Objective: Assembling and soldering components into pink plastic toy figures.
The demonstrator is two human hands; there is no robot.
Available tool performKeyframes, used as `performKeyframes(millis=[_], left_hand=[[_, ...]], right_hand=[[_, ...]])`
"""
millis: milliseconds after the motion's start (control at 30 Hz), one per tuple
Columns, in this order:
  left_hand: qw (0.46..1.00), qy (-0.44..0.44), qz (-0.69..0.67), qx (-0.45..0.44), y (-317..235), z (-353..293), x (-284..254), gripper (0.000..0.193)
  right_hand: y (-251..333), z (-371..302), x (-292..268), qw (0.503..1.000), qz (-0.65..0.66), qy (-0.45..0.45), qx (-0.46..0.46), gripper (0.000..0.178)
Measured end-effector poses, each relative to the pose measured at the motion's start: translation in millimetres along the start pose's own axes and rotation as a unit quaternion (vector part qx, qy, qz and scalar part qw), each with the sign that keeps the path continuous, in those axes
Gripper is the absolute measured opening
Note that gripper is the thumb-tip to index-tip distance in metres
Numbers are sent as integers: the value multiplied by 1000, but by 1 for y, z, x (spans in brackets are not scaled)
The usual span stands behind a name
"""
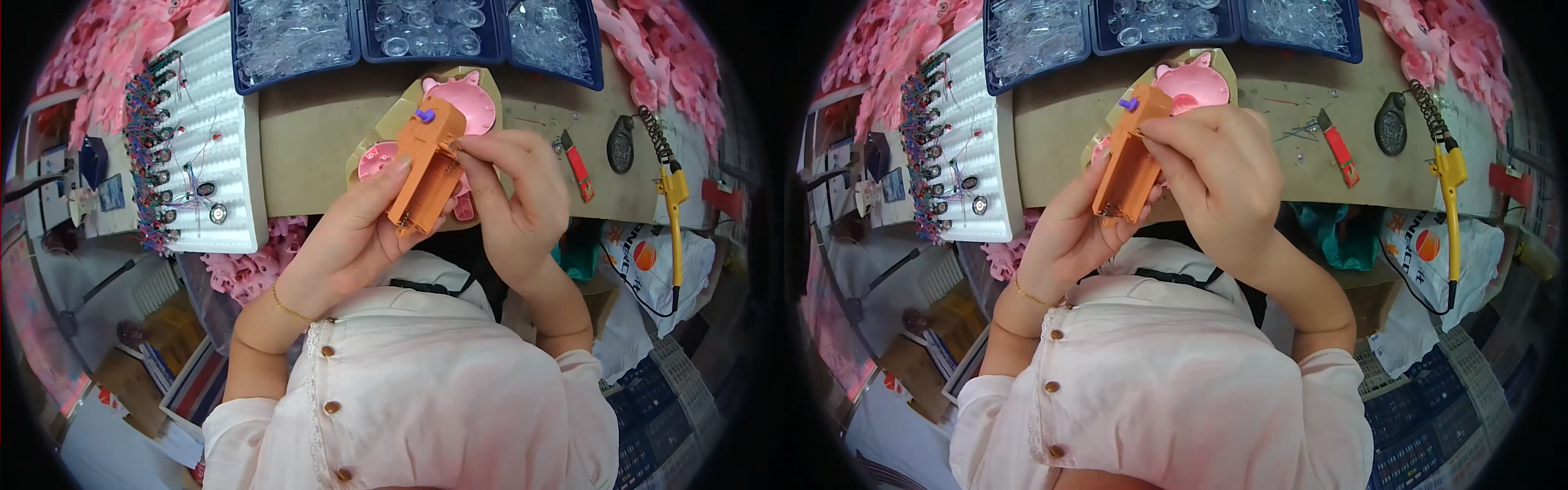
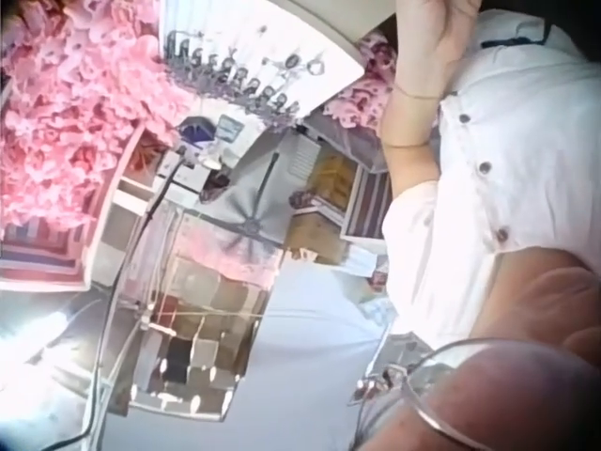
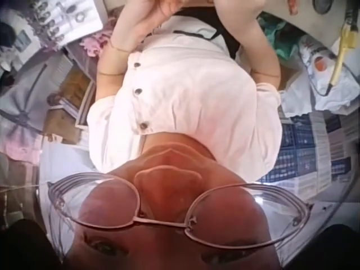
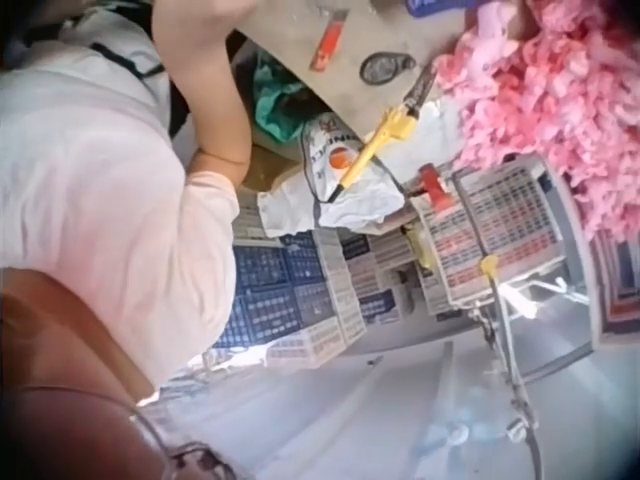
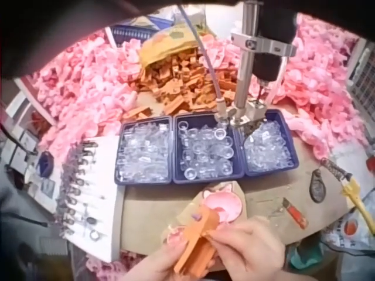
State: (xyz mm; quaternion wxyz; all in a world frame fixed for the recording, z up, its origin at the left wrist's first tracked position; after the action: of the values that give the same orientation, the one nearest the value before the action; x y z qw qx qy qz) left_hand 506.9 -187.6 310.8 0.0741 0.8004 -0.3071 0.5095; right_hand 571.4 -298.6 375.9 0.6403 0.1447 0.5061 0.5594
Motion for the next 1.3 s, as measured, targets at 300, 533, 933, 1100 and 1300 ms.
performKeyframes(millis=[300,533,933,1100,1300], left_hand=[[997,40,-63,-17,0,1,2,37],[999,11,-32,-6,-1,2,6,37],[997,77,20,-3,-6,-8,25,43],[983,-6,170,68,-15,-7,24,39],[982,9,181,53,-18,-8,22,38]], right_hand=[[7,4,0,999,-24,3,-32,17],[12,8,0,995,-74,0,-74,19],[29,12,-6,991,-60,21,-114,27],[34,13,-5,984,-104,28,-143,30],[23,22,-3,989,-84,99,-67,20]])
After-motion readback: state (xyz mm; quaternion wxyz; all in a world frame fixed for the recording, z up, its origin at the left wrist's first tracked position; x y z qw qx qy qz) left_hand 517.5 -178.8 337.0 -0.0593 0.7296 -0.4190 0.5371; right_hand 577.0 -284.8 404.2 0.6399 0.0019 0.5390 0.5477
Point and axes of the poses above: each hand's wrist, its own z-axis towards the middle knuckle, its own x-axis out of the palm, y = z × x, the point moved 7 cm from there along z, towards the middle knuckle, and after that the axes turned 4 degrees about y, right-handed, at the moved point
